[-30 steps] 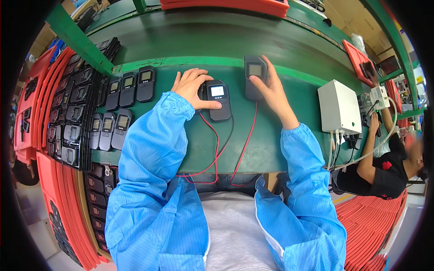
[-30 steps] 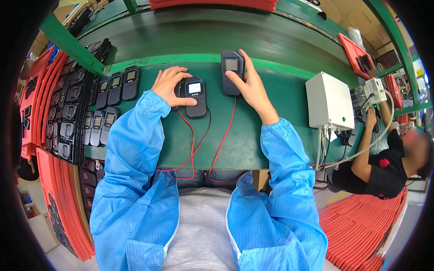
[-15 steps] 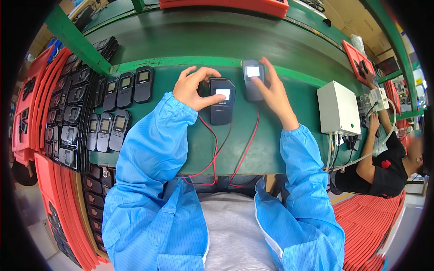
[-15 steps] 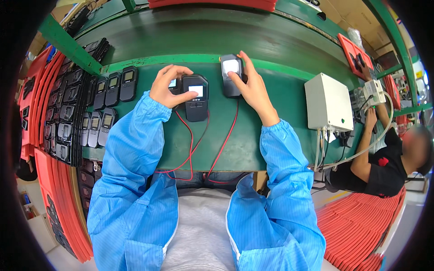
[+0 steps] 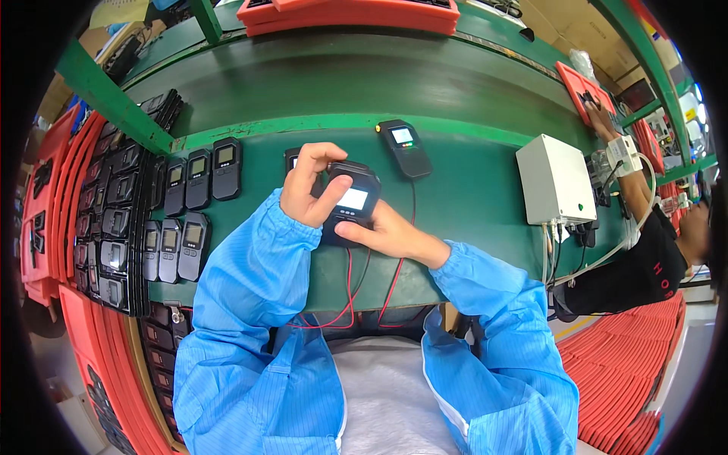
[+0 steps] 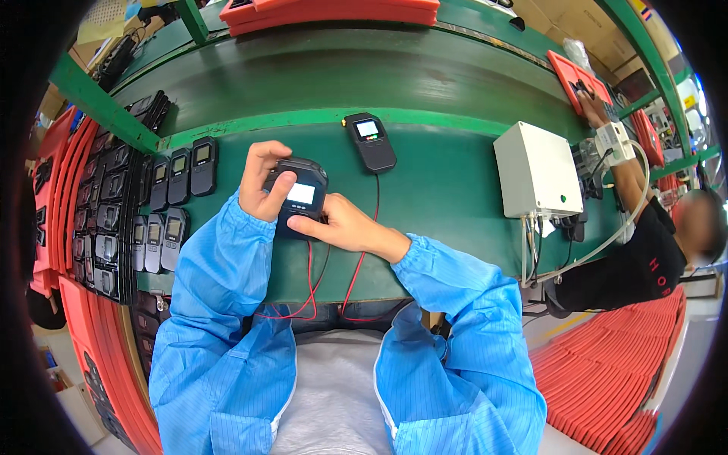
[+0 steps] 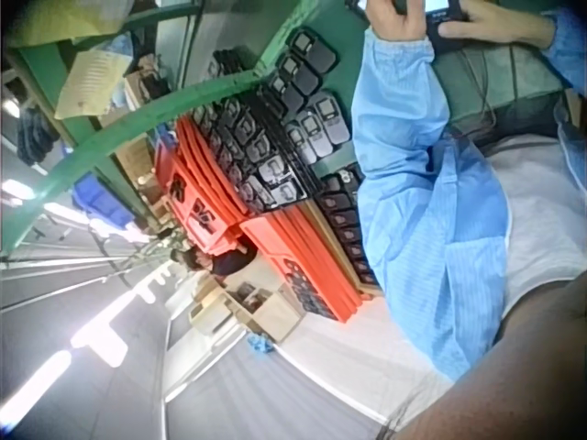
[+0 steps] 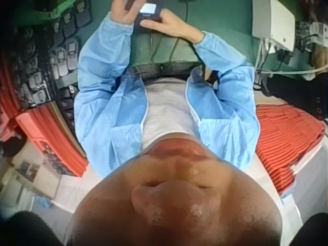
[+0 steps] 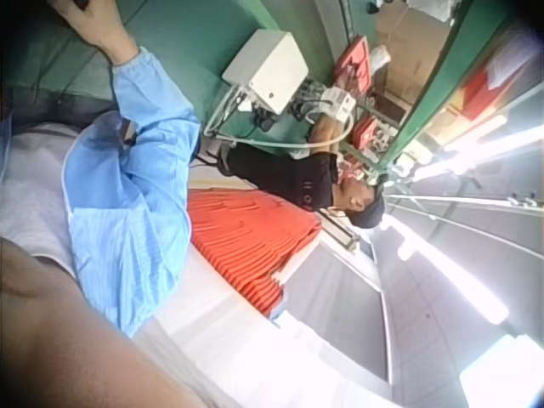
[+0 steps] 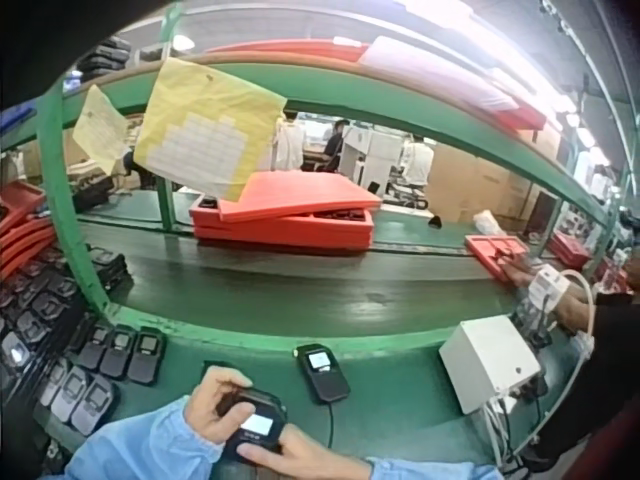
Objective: Assembling and testing electronic handheld devices on a production line.
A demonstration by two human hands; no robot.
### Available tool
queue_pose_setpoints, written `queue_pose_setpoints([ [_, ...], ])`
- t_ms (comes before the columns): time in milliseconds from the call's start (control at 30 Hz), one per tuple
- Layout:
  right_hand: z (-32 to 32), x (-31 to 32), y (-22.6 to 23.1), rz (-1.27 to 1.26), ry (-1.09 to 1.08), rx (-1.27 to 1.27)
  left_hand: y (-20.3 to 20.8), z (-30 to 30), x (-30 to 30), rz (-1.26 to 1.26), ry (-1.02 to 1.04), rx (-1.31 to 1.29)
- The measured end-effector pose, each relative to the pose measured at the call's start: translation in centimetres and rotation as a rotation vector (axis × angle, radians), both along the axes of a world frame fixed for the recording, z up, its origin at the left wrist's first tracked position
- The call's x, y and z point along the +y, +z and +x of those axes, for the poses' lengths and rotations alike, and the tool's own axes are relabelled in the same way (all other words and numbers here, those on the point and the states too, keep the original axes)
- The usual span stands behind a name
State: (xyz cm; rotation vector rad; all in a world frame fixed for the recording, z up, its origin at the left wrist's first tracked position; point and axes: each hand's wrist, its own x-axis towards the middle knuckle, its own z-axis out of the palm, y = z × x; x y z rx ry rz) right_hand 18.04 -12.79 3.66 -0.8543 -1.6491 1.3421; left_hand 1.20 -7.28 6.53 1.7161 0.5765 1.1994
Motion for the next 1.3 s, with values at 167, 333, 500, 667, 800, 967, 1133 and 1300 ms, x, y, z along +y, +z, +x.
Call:
queue_pose_setpoints([
  [167, 0.8, -0.2, 0.1, 0.18, -0.074, -0.167, 0.5, 0.1, -0.1, 0.03, -0.04, 0.101],
  [333, 1.2, 0.1, 0.6, 0.175, -0.049, -0.344, 0.3, 0.2, 0.1, 0.034, -0.002, 0.135],
  [500, 0.8, -0.1, 0.2, 0.144, -0.123, -0.197, 0.5, 0.6, 0.1, -0.151, 0.01, 0.114],
  [667, 1.1, -0.5, 0.1, -0.056, 0.005, 0.038, 0.2, 0.6, -0.3, -0.133, -0.108, 0.011],
  [800, 1.4, -0.6, 0.3, -0.097, 0.029, 0.063, -0.1, 0.6, -0.3, -0.165, -0.134, -0.01],
  [967, 0.5, -0.5, 0.7, -0.176, -0.048, 0.158, 0.3, -1.2, 1.6, -0.347, 0.007, 0.055],
  [1133, 2.2, 1.0, 0.3, -0.02, -0.053, -0.157, 0.7, -5.0, 6.1, -0.337, 0.274, 0.13],
  [1300, 1.6, 1.0, -0.2, 0.049, -0.156, -0.07, -1.2, -8.1, 5.6, 0.097, 0.18, 0.885],
])
